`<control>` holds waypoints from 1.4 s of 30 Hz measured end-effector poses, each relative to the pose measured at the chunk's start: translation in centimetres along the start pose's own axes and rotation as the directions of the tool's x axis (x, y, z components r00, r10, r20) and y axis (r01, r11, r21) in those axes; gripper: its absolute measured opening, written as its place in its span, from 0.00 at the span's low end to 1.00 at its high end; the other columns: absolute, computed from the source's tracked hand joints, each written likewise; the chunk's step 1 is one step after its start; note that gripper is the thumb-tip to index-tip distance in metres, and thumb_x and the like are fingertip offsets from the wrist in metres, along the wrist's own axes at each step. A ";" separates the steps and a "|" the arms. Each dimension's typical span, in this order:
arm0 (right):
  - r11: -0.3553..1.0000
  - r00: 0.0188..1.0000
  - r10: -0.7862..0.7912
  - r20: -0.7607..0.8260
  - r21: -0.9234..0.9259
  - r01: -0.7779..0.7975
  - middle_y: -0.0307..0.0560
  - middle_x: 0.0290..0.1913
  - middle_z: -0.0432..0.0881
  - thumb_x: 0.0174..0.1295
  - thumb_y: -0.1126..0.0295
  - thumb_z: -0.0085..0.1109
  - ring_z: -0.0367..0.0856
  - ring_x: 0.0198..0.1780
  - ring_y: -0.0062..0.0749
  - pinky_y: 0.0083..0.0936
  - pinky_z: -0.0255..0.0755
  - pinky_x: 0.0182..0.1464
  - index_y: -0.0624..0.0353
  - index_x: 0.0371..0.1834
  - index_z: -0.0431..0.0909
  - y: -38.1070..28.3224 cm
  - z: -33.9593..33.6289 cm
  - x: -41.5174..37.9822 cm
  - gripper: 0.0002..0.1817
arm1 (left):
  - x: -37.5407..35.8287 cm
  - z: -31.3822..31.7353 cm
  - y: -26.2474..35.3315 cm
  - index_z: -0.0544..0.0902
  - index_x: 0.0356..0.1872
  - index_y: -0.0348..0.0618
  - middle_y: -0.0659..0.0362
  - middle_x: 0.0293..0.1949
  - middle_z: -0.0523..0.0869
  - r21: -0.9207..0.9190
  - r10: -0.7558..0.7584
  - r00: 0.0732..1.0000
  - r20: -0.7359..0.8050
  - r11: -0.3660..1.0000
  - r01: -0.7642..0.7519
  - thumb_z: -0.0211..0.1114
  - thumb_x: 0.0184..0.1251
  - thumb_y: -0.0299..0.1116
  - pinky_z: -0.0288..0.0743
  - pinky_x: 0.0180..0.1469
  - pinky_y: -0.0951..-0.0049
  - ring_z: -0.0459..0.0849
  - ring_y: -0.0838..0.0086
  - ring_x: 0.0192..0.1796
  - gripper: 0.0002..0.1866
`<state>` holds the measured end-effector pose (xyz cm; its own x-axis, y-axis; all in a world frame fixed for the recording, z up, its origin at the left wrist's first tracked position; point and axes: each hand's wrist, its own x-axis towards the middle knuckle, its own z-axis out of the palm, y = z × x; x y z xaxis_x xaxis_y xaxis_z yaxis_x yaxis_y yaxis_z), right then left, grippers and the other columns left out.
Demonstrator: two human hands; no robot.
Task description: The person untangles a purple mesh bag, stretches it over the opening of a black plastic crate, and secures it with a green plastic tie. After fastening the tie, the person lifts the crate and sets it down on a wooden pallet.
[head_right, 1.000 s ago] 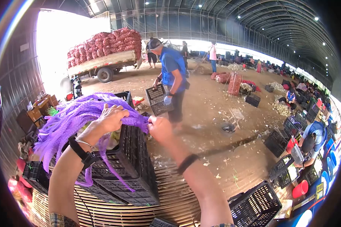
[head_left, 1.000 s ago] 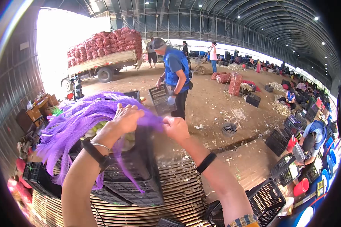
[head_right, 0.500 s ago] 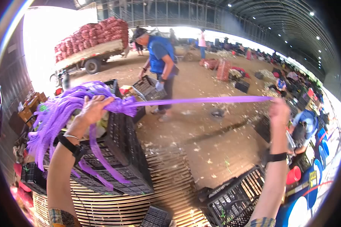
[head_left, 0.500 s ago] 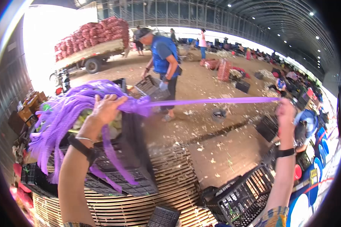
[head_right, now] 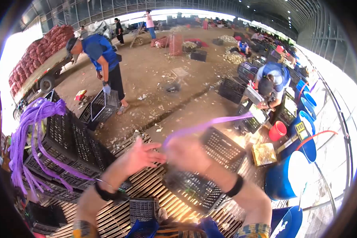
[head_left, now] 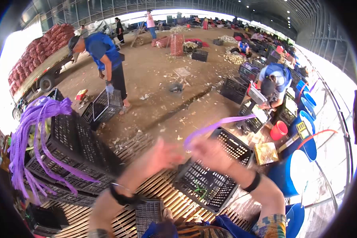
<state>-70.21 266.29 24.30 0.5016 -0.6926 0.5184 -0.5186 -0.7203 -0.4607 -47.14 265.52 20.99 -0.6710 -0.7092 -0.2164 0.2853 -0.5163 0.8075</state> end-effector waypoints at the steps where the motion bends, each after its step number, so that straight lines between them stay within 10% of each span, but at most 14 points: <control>1: 0.980 0.989 0.097 0.108 0.166 -0.114 0.50 0.27 0.76 0.51 0.68 0.55 0.78 0.31 0.47 0.38 0.75 0.34 0.54 0.33 0.73 -0.7 2.1 -2.8 0.07 | 2.3 1.3 -2.6 0.67 0.60 0.42 0.42 0.48 0.79 -0.238 0.050 0.998 -0.034 0.970 -0.057 0.35 0.65 0.65 0.67 0.55 0.56 0.77 0.57 0.53 0.37; 6: 0.986 0.853 0.169 0.494 -0.093 -0.141 0.45 0.25 0.79 0.50 0.69 0.54 0.80 0.26 0.36 0.31 0.75 0.27 0.50 0.32 0.77 0.4 3.2 -16.7 0.07 | 7.2 4.3 -2.9 0.59 0.62 0.51 0.50 0.27 0.79 -0.196 0.334 0.866 -0.373 0.884 -0.425 0.56 0.65 0.34 0.72 0.24 0.60 0.76 0.64 0.20 0.26; 10: 0.889 0.548 0.436 0.714 -0.438 -0.136 0.41 0.28 0.81 0.49 0.66 0.47 0.81 0.33 0.36 0.35 0.76 0.33 0.45 0.32 0.78 6.2 1.8 -25.0 0.10 | 6.5 3.6 2.6 0.60 0.61 0.54 0.53 0.26 0.78 0.084 0.561 0.573 -0.598 0.754 -0.651 0.55 0.65 0.30 0.63 0.17 0.71 0.73 0.69 0.16 0.24; 13: 0.901 0.777 0.397 0.488 -0.368 -0.229 0.45 0.22 0.80 0.45 0.69 0.52 0.81 0.29 0.39 0.37 0.74 0.32 0.48 0.26 0.78 8.4 -1.3 -25.7 0.06 | 4.3 4.9 5.2 0.58 0.64 0.54 0.55 0.26 0.78 0.217 0.635 0.466 -0.617 0.706 -0.674 0.50 0.66 0.25 0.59 0.15 0.77 0.68 0.76 0.14 0.26; 16: 0.884 0.748 0.384 0.542 -0.449 -0.129 0.47 0.25 0.80 0.46 0.71 0.51 0.80 0.31 0.44 0.42 0.74 0.35 0.50 0.27 0.77 9.0 -2.8 -23.0 0.06 | 3.1 8.6 5.5 0.70 0.59 0.52 0.58 0.23 0.76 0.478 0.780 0.444 -0.441 0.623 -0.619 0.51 0.64 0.23 0.59 0.16 0.82 0.68 0.81 0.15 0.21; 18: 0.873 0.766 0.393 0.509 -0.468 -0.136 0.48 0.32 0.81 0.51 0.69 0.52 0.81 0.32 0.44 0.44 0.74 0.35 0.54 0.40 0.76 9.2 -4.1 -20.2 0.12 | 3.6 11.6 2.5 0.78 0.48 0.47 0.60 0.24 0.78 0.796 0.788 0.597 -0.153 0.457 -0.398 0.52 0.62 0.23 0.68 0.20 0.78 0.74 0.79 0.18 0.15; 20: 0.790 0.926 0.290 0.243 0.485 -0.374 0.47 0.41 0.81 0.56 0.64 0.56 0.81 0.35 0.37 0.34 0.75 0.29 0.59 0.52 0.70 13.7 -3.5 -19.6 0.21 | 6.4 11.8 -2.3 0.79 0.47 0.53 0.53 0.24 0.79 0.911 0.696 0.608 0.382 -0.171 -0.376 0.54 0.55 0.21 0.75 0.28 0.67 0.80 0.67 0.24 0.19; 25: 0.201 0.787 0.590 0.183 0.910 -0.362 0.50 0.39 0.82 0.61 0.64 0.56 0.79 0.24 0.24 0.08 0.59 0.12 0.65 0.54 0.68 3.4 -11.8 -10.7 0.21 | 8.8 14.0 -10.6 0.74 0.39 0.50 0.57 0.28 0.80 0.869 0.375 0.784 0.496 -0.220 -0.444 0.56 0.53 0.30 0.75 0.28 0.60 0.82 0.59 0.27 0.11; 33: 0.483 0.579 0.792 -0.193 0.778 -0.401 0.46 0.30 0.81 0.65 0.67 0.51 0.72 0.17 0.19 0.09 0.56 0.13 0.65 0.40 0.77 3.2 -12.1 -8.6 0.12 | 10.8 8.0 -11.2 0.79 0.40 0.52 0.56 0.41 0.78 0.853 0.240 0.819 0.521 -0.187 -0.488 0.56 0.52 0.28 0.77 0.30 0.64 0.81 0.62 0.31 0.13; 35: 0.594 0.591 0.768 -0.248 0.621 -0.511 0.43 0.28 0.80 0.63 0.69 0.53 0.71 0.19 0.17 0.09 0.60 0.17 0.63 0.38 0.80 3.3 -10.9 -9.0 0.09 | 10.8 8.2 -8.9 0.79 0.40 0.52 0.53 0.47 0.75 0.720 0.454 0.559 0.694 -0.465 -0.515 0.58 0.53 0.30 0.73 0.38 0.65 0.78 0.61 0.43 0.12; 38: 0.908 0.772 0.410 -0.486 0.294 -0.297 0.39 0.31 0.77 0.60 0.76 0.56 0.72 0.25 0.16 0.13 0.66 0.25 0.62 0.37 0.81 5.0 -8.1 -8.9 0.06 | 10.2 9.7 -5.9 0.80 0.28 0.46 0.56 0.39 0.78 0.752 0.727 0.519 0.450 0.006 -0.660 0.63 0.57 0.38 0.68 0.33 0.73 0.77 0.67 0.37 0.07; 40: 0.938 0.832 0.331 -0.445 0.057 -0.343 0.44 0.34 0.77 0.53 0.83 0.56 0.75 0.27 0.26 0.19 0.70 0.29 0.62 0.37 0.81 4.9 -7.1 -9.0 0.09 | 9.0 10.9 -3.4 0.77 0.22 0.43 0.62 0.24 0.78 0.537 0.386 0.921 0.056 0.766 -0.354 0.62 0.61 0.47 0.64 0.26 0.78 0.75 0.77 0.26 0.18; 42: 0.940 0.906 0.128 -0.403 -0.241 -0.240 0.48 0.33 0.77 0.49 0.84 0.57 0.77 0.29 0.36 0.24 0.71 0.31 0.61 0.36 0.80 4.0 -6.3 -7.9 0.11 | 9.2 11.4 -2.0 0.76 0.21 0.43 0.66 0.14 0.73 0.493 0.331 0.942 0.052 0.812 -0.313 0.59 0.63 0.52 0.60 0.20 0.82 0.69 0.84 0.18 0.22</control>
<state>-80.63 269.11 22.88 0.1092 -0.7045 0.7012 -0.7749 -0.5022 -0.3838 -61.72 265.47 23.65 -0.5735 -0.8140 0.0921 0.1044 0.0388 0.9938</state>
